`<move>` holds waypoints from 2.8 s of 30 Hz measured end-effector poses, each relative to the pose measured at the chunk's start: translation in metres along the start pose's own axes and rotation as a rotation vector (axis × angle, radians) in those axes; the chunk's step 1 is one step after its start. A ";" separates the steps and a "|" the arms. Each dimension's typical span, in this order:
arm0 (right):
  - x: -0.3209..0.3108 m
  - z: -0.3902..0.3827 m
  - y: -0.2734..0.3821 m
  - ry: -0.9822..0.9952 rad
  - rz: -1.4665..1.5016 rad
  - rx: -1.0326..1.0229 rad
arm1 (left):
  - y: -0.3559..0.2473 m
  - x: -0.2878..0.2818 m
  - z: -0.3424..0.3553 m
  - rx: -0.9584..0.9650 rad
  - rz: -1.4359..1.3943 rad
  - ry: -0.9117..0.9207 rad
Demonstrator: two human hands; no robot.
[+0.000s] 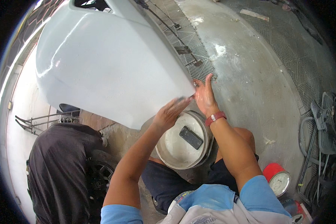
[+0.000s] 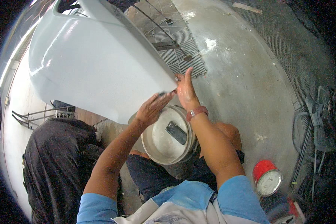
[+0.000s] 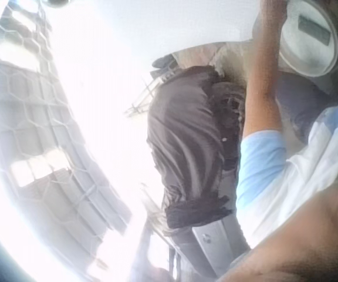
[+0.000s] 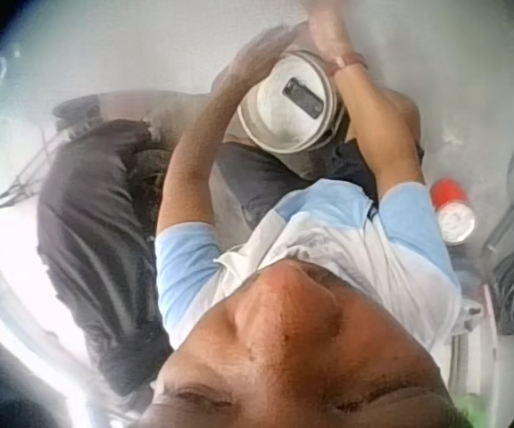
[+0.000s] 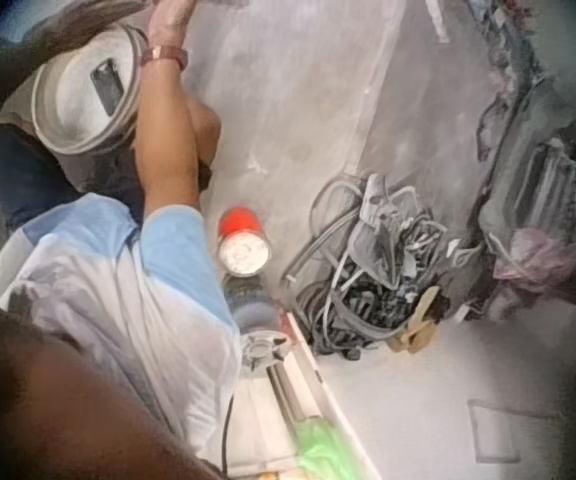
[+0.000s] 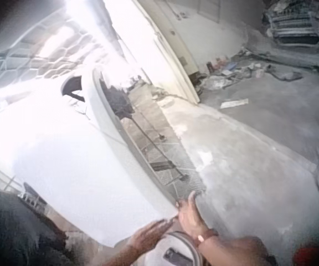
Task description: The person sands a white car bumper with a sanding block, repeatedly dipping it into a bucket of water. They work on the outer surface and edges, then flip the part to sand the inner side.
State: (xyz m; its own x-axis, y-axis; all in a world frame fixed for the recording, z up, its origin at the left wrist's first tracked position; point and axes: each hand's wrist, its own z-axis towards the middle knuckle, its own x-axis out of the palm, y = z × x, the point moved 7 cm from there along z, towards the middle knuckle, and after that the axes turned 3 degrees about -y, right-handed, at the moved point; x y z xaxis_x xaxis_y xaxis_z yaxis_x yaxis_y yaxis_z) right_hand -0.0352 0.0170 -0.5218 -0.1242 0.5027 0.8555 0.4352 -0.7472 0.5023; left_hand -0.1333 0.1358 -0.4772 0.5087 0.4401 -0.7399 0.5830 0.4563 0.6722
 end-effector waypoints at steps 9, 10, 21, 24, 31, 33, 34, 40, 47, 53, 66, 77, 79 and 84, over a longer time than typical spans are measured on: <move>-0.004 0.006 0.003 -0.070 -0.062 -0.083 | 0.233 -0.153 -0.002 -0.436 0.281 -0.180; -0.005 0.007 0.003 -0.080 -0.033 -0.114 | 0.264 -0.178 -0.007 -0.579 0.368 -0.383; -0.015 0.015 -0.006 -0.105 -0.167 -0.129 | 0.110 -0.053 -0.026 -0.479 -0.095 -0.099; -0.009 0.011 -0.003 -0.142 -0.210 -0.166 | 0.247 -0.128 -0.056 -0.865 0.266 -0.304; -0.008 0.004 -0.004 -0.245 -0.206 -0.160 | 0.291 -0.200 -0.021 -0.882 0.121 -0.690; -0.008 0.006 -0.004 -0.215 -0.223 -0.163 | 0.206 -0.142 -0.005 -0.817 -0.025 -0.235; -0.010 0.007 -0.005 -0.220 -0.203 -0.159 | 0.165 -0.139 -0.001 -0.607 -0.038 -0.348; -0.016 0.011 -0.008 -0.245 -0.171 -0.151 | 0.297 -0.200 -0.031 -0.832 0.193 -0.653; -0.011 0.008 -0.005 -0.202 -0.226 -0.185 | 0.300 -0.229 0.045 -0.838 0.032 -0.703; -0.011 0.009 -0.006 -0.149 -0.193 -0.162 | 0.211 -0.162 0.041 -0.536 -0.299 -0.209; -0.005 0.004 -0.008 -0.107 -0.172 -0.124 | 0.094 -0.077 0.038 -0.299 -0.122 -0.080; -0.005 0.002 -0.003 -0.131 -0.148 -0.160 | 0.203 -0.167 0.111 -0.277 0.165 -0.348; -0.002 0.003 -0.005 -0.070 -0.103 -0.137 | 0.159 -0.138 0.106 -0.230 0.101 -0.319; -0.008 0.006 -0.006 -0.130 -0.124 -0.134 | 0.037 -0.029 0.068 -0.129 0.135 0.062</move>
State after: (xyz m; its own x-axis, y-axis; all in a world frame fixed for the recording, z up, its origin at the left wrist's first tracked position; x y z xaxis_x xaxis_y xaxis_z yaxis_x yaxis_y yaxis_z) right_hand -0.0312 0.0199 -0.5323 -0.0500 0.6397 0.7670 0.3003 -0.7228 0.6224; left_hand -0.0836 0.0873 -0.4321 0.5345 0.5487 -0.6429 0.4245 0.4835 0.7656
